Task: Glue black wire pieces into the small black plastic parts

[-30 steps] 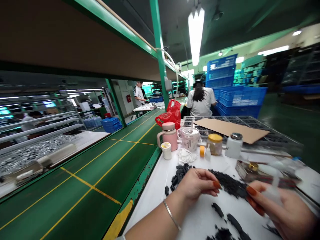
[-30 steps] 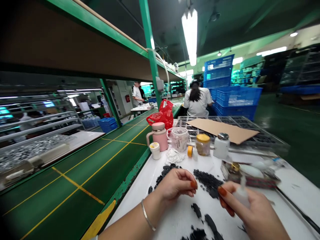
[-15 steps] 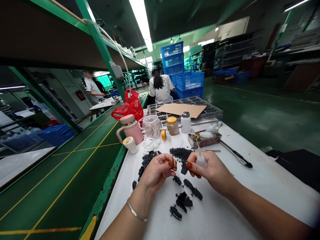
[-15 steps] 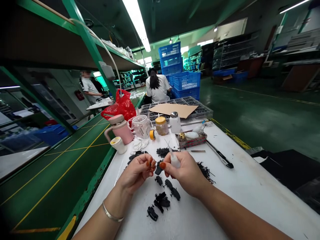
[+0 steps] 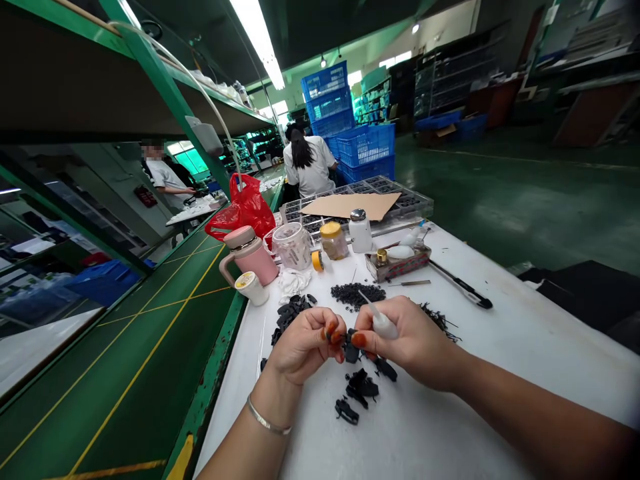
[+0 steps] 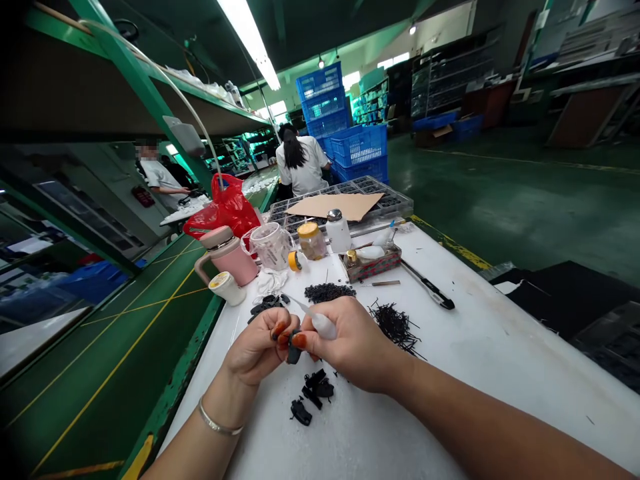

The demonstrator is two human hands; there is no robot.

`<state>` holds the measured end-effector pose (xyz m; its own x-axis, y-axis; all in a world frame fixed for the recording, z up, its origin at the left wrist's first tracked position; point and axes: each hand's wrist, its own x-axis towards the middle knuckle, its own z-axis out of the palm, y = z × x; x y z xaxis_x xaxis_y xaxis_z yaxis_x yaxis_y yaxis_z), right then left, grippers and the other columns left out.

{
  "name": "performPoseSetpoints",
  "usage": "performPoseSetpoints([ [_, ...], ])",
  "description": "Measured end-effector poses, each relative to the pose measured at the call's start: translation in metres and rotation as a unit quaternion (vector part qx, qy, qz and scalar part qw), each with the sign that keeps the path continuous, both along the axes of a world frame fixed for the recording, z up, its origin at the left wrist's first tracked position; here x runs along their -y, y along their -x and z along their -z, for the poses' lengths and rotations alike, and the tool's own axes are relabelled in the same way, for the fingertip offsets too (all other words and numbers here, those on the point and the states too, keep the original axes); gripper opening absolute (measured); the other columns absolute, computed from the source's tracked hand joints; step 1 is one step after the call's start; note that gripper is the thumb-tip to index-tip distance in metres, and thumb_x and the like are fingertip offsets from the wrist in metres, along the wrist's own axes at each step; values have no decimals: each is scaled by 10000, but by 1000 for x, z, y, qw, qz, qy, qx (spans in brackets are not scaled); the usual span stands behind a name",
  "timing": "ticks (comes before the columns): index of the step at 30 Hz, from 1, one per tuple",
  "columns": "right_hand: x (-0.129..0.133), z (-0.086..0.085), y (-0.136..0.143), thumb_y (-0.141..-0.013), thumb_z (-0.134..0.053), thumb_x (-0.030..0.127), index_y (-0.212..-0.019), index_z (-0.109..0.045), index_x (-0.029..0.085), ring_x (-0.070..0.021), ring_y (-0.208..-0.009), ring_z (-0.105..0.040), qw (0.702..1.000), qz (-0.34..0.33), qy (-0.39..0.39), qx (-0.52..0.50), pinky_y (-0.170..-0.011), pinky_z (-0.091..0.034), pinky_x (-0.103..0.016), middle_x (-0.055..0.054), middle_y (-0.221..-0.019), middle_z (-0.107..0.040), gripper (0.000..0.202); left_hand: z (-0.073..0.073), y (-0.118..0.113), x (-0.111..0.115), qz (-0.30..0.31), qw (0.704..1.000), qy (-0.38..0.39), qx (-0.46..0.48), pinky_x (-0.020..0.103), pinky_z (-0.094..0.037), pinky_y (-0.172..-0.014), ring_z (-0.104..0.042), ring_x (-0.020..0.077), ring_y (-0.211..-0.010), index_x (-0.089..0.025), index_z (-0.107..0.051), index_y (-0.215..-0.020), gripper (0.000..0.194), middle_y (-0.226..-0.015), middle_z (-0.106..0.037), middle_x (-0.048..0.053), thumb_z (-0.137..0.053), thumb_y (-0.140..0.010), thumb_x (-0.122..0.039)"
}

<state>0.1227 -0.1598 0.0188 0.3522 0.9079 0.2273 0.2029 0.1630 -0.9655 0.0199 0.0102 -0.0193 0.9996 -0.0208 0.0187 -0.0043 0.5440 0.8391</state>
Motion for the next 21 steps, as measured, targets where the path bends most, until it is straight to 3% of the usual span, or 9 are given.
performPoseSetpoints([
  [13, 1, -1, 6, -800, -660, 368, -613, -572, 144, -113, -518, -467, 1000, -14, 16, 19, -482, -341, -212, 2, -562, -566, 305, 0, 1, 6, -17, 998, -40, -37, 197, -435, -509, -512, 116, -558, -114, -425, -618, 476, -621, -489, 17, -844, -620, -339],
  [21, -1, -2, 2, -754, -708, 428, -616, -554, 133, -90, -477, -425, 995, -46, 32, -78, -456, -312, -200, 2, -531, -546, 360, -3, 0, 5, -18, 998, -50, -15, 220, -466, -510, -509, 120, -563, -113, -426, -623, 444, -641, -474, 12, -818, -660, -318],
])
